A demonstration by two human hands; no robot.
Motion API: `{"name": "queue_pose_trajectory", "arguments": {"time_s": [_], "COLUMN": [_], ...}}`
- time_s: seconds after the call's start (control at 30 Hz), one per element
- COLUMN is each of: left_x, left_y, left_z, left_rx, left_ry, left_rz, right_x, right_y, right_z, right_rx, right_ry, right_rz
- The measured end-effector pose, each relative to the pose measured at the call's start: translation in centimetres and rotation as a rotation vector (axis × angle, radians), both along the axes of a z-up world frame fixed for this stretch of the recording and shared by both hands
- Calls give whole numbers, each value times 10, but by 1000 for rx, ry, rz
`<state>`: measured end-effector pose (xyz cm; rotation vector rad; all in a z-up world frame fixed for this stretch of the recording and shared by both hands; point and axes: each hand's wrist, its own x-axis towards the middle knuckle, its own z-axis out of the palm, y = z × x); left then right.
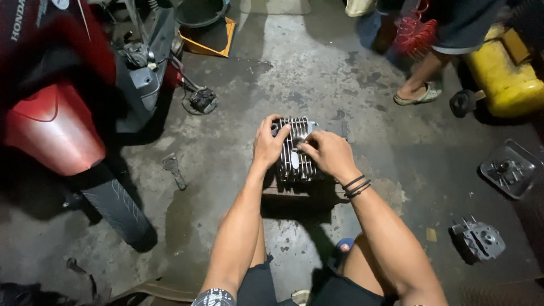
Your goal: Cleaning debris from the cooling fins of a motorcycle engine block using a small metal pick while sitting on the floor.
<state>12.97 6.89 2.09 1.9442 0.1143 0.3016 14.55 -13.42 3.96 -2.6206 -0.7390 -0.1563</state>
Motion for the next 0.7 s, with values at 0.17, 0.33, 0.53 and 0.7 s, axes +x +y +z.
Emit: {"name": "queue_pose_trajectory", "arguments": {"time_s": [0.17, 0.33, 0.53, 0.7], "left_x": [-2, -3, 0, -3], "left_y": [0, 0, 0, 2], "left_z": [0, 2, -1, 3], "left_rx": [9, 26, 43, 35], "left_ry": [15, 62, 86, 89], "left_rz": [3, -14, -17, -27], "right_x": [-3, -4, -7, -5], "right_y": [3, 3, 4, 5], "right_z": [-5, 2, 6, -2], "right_rx": [-64, -113, -236, -231], "right_ry": [-9, 18, -43, -93], "right_rz": [4, 23, 2, -8]}}
